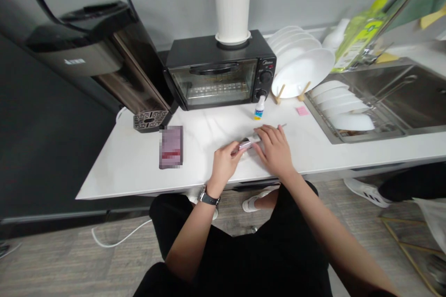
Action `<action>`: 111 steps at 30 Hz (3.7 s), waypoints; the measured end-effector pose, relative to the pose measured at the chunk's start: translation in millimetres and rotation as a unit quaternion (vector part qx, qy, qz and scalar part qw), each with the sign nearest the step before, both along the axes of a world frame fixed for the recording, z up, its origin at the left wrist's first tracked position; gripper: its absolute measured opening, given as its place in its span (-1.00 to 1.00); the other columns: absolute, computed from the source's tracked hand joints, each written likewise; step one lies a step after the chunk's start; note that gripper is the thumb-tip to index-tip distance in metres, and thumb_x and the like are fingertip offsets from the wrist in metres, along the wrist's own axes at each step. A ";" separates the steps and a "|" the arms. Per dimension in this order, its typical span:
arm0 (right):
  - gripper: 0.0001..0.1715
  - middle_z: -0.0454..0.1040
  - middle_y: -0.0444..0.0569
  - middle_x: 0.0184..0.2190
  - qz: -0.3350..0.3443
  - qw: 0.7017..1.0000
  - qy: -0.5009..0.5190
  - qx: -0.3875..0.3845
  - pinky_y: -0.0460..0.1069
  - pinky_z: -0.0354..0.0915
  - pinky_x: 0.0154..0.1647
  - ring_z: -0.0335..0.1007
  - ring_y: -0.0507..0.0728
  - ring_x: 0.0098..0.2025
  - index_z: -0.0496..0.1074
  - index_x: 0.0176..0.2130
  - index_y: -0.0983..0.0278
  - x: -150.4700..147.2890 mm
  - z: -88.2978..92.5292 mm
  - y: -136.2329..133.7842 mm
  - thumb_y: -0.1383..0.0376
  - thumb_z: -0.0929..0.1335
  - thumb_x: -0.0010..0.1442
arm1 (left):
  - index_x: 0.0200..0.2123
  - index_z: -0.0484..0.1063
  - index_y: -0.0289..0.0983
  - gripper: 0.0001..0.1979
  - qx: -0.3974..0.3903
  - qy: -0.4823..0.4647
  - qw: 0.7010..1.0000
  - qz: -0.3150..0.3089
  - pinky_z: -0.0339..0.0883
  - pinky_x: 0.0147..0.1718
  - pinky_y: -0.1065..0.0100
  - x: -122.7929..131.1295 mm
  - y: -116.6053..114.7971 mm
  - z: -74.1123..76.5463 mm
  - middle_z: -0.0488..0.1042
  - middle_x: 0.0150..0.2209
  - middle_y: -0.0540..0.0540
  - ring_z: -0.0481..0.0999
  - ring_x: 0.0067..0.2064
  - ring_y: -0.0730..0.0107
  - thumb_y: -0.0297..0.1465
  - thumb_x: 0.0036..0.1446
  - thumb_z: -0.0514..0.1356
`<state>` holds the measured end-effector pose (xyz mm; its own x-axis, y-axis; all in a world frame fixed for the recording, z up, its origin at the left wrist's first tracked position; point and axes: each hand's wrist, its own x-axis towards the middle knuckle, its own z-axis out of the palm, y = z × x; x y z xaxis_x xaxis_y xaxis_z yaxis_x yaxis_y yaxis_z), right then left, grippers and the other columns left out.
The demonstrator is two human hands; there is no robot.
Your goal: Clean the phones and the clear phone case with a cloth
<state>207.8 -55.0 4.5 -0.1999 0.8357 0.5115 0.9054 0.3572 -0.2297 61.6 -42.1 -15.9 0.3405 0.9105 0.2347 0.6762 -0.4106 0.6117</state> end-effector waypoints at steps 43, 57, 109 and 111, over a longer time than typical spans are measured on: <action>-0.63 0.32 -0.04 -0.31 0.132 0.991 -0.006 -0.011 0.09 0.06 -0.29 0.17 0.20 -0.29 0.19 -0.17 0.00 3.6 -38.7 17.0 0.23 0.16 -0.04 | -0.15 0.08 -0.05 -0.69 0.043 0.042 0.942 0.331 0.19 -0.24 0.29 -193.1 -7.4 9.7 0.26 -0.15 0.15 0.28 -0.21 0.48 -0.45 0.00 -0.06; -0.64 0.20 -0.10 -0.18 0.151 0.982 -0.082 -0.084 0.01 0.02 -0.09 0.08 0.09 -0.14 0.17 -0.13 0.20 -1.2 -30.6 11.4 0.29 0.17 0.01 | -0.08 0.05 -0.13 -0.68 0.028 0.033 0.957 0.285 0.05 -0.11 0.30 -194.9 -10.4 7.9 0.22 -0.12 0.03 0.20 -0.11 0.37 -0.42 0.04 -0.14; -0.39 -0.11 -0.06 0.03 0.122 0.980 -0.099 -0.119 0.21 -0.25 0.00 -0.28 0.19 0.04 -0.17 0.03 0.26 -53.5 -2.3 -10.1 0.22 0.14 -0.01 | -0.09 0.04 -0.13 -0.44 0.002 0.038 0.999 0.011 0.03 -0.10 0.16 -56.8 -3.0 17.6 0.13 -0.11 -0.11 0.10 -0.07 0.16 -0.25 -0.23 0.14; -0.37 -0.13 -0.06 0.03 0.140 0.977 -0.100 -0.128 0.19 -0.25 0.01 -0.27 0.18 0.04 -0.17 0.03 0.26 -57.3 -0.5 -10.5 0.19 0.14 -0.01 | -0.09 0.04 -0.15 -0.45 -0.001 0.032 0.999 0.006 0.02 -0.09 0.17 -56.9 -3.0 16.9 0.13 -0.10 -0.12 0.10 -0.07 0.16 -0.29 -0.22 0.15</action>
<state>150.5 -65.5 4.0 -0.5131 0.8296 0.2204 0.8166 0.5509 -0.1723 4.7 -45.1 1.1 0.3444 0.9147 0.2113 0.7185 -0.4017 0.5678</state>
